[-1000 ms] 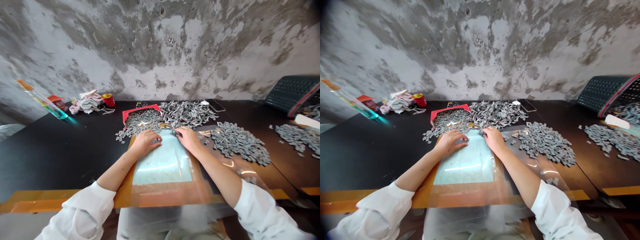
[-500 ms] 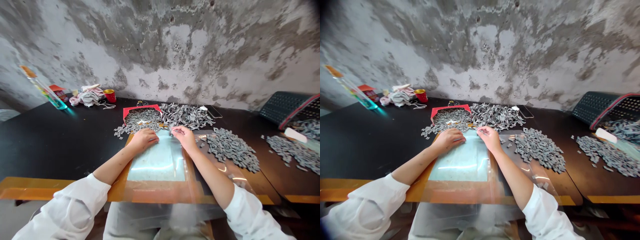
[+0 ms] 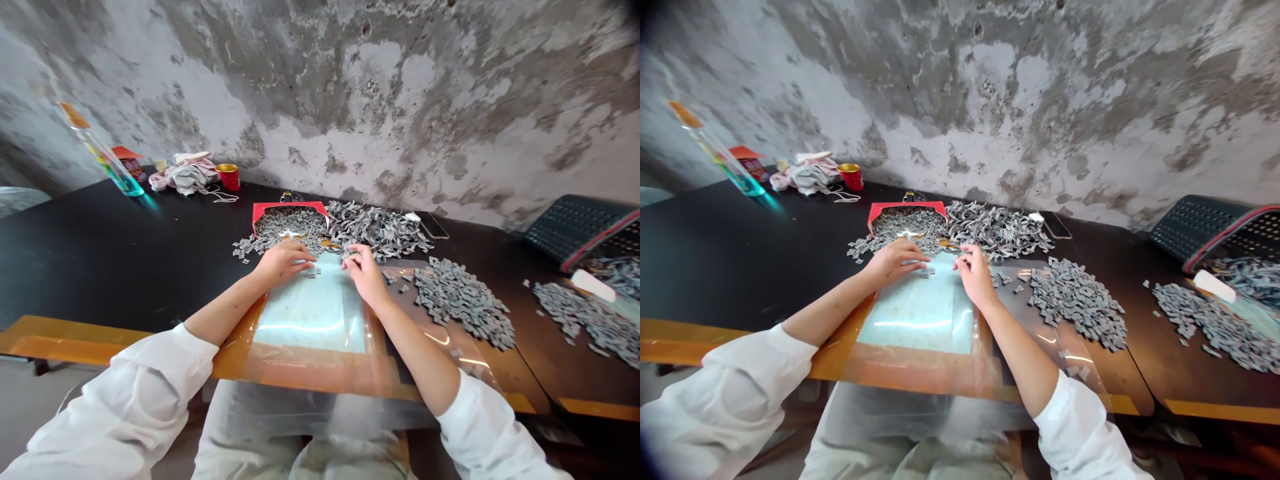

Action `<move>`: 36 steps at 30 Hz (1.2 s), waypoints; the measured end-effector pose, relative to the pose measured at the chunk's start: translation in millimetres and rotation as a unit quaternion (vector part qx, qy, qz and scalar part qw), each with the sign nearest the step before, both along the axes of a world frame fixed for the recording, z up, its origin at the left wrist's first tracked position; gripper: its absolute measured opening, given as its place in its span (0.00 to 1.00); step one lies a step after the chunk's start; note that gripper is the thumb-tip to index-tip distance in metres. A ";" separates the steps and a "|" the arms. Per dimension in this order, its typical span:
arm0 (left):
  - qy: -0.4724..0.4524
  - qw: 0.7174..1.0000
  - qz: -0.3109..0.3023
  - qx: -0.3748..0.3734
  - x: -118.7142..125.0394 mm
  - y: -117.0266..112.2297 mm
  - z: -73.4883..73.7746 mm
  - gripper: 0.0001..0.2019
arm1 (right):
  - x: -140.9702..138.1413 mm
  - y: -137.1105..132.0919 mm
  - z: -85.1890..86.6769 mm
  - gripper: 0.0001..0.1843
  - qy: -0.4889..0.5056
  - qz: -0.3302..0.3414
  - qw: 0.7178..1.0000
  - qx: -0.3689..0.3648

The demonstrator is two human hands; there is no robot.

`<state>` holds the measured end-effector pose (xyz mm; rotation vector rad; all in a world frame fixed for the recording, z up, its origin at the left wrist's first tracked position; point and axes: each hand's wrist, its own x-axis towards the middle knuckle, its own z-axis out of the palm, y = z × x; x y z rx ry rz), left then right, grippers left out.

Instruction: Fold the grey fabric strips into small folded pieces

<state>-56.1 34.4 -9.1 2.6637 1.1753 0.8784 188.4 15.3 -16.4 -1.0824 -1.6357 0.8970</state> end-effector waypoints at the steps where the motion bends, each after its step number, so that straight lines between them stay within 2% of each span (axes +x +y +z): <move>1: 0.005 1.000 0.002 0.001 1.4 -1.4 -0.6 0.17 | -0.2 -2.4 1.9 0.15 -0.027 0.011 1.000 0.006; 4: 0.022 0.999 0.026 0.007 9.7 -6.9 -2.7 0.18 | -1.3 -8.4 5.6 0.10 -0.070 0.050 0.996 -0.009; 8: 0.033 0.998 0.046 0.011 18.5 -11.7 -3.6 0.14 | -2.8 -8.7 3.7 0.08 -0.080 0.042 0.996 -0.005; 14: 0.044 0.997 0.059 0.004 18.8 -11.6 -6.2 0.08 | -3.9 -2.4 -5.8 0.11 -0.007 0.061 0.995 -0.080; 18: 0.031 0.999 0.038 -0.015 21.7 -12.1 -10.2 0.08 | -4.7 -1.9 -9.3 0.14 0.003 0.079 0.993 -0.092; 22: -0.043 0.995 0.004 -0.085 23.0 -13.1 -10.2 0.11 | -6.5 -5.3 -6.9 0.14 -0.039 0.087 0.994 -0.061; 26: -0.138 0.973 -0.016 -0.183 19.0 -10.5 -7.3 0.12 | -7.9 -9.3 -0.3 0.16 -0.037 0.091 0.993 -0.060; 30: -0.182 0.946 -0.034 -0.265 17.8 -10.4 -2.3 0.12 | -8.2 -10.8 3.6 0.21 -0.001 0.100 0.993 -0.062; 36: -0.273 0.872 -0.048 -0.404 23.3 -17.6 2.3 0.15 | -9.1 -13.3 4.3 0.23 -0.030 0.100 0.994 -0.036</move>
